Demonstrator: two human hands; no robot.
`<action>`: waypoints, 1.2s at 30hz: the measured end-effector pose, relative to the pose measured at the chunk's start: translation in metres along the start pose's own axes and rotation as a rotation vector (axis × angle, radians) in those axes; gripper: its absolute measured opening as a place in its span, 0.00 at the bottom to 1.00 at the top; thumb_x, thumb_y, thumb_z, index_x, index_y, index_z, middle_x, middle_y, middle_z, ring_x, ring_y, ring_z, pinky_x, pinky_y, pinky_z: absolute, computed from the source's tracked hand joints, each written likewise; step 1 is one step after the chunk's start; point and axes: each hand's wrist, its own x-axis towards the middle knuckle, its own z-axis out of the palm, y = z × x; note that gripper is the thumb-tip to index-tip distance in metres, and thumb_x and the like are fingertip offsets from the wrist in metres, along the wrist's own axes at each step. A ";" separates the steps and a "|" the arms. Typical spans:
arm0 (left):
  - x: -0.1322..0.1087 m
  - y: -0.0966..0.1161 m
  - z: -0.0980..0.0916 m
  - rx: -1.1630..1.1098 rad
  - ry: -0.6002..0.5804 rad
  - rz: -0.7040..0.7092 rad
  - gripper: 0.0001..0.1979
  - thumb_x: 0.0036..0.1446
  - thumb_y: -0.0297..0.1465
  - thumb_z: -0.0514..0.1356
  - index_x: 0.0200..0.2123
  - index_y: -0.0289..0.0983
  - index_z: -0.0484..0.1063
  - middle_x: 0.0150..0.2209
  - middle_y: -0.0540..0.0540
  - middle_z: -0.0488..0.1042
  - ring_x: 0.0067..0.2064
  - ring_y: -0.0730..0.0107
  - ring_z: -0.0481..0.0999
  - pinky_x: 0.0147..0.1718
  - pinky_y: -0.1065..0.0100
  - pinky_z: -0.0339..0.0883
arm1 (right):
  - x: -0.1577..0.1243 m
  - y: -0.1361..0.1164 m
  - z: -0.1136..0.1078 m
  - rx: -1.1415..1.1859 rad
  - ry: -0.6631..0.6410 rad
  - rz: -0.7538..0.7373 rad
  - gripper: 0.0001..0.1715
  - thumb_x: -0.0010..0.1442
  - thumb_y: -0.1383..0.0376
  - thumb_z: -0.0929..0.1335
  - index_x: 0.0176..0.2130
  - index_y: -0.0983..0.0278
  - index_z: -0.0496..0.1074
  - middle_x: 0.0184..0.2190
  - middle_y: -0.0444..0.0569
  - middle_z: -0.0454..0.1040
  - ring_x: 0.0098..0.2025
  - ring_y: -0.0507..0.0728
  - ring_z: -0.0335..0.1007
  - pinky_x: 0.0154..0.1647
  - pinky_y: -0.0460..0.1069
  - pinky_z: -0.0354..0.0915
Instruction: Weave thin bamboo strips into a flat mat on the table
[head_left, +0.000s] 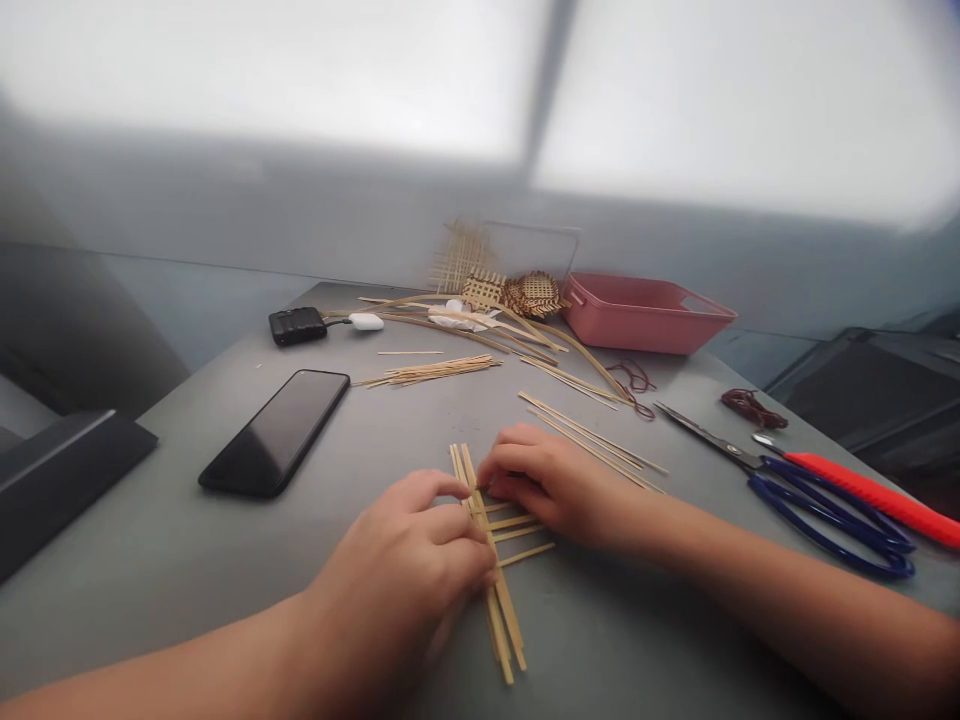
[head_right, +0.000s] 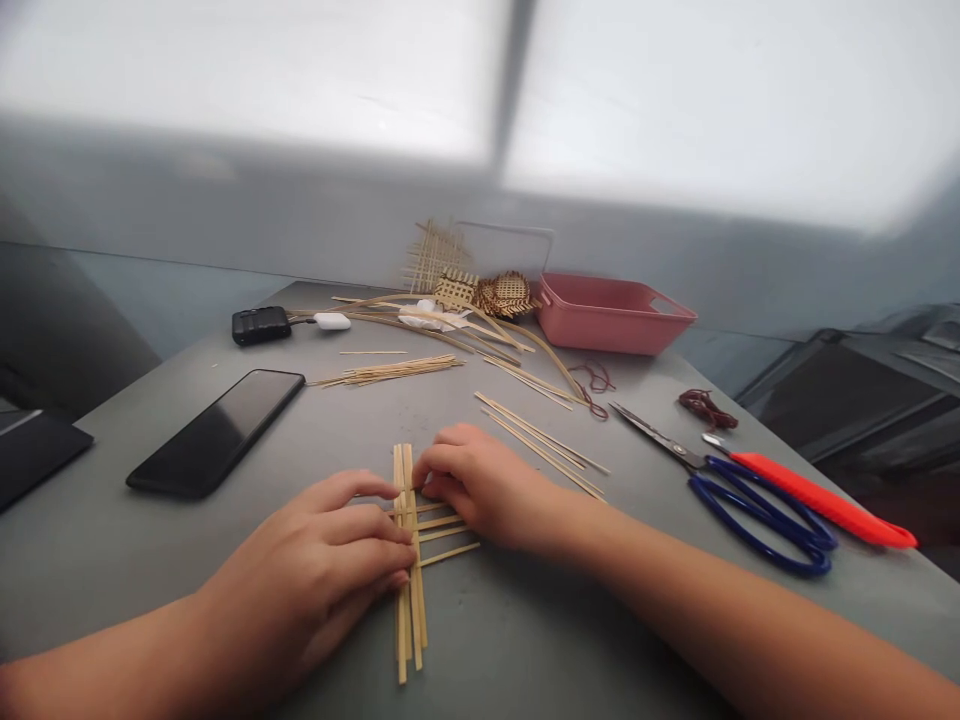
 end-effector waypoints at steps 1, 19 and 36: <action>0.001 -0.001 0.000 -0.023 0.002 -0.009 0.12 0.65 0.24 0.55 0.36 0.38 0.79 0.33 0.49 0.80 0.40 0.63 0.77 0.55 0.59 0.67 | 0.000 0.000 0.000 0.003 0.001 0.002 0.09 0.63 0.74 0.66 0.36 0.64 0.75 0.32 0.47 0.71 0.37 0.54 0.67 0.39 0.49 0.66; -0.002 -0.006 0.006 -0.050 0.026 -0.059 0.09 0.66 0.28 0.56 0.35 0.39 0.76 0.37 0.48 0.80 0.46 0.57 0.76 0.49 0.54 0.69 | 0.002 -0.004 -0.010 0.091 -0.046 0.023 0.09 0.60 0.77 0.67 0.35 0.66 0.77 0.31 0.46 0.72 0.35 0.53 0.68 0.39 0.47 0.64; -0.003 -0.006 0.003 -0.005 -0.089 -0.091 0.10 0.65 0.27 0.52 0.47 0.37 0.70 0.43 0.43 0.77 0.44 0.54 0.74 0.48 0.50 0.68 | -0.014 -0.007 -0.016 0.027 -0.056 -0.088 0.07 0.64 0.69 0.67 0.34 0.65 0.75 0.31 0.47 0.69 0.35 0.53 0.65 0.37 0.46 0.62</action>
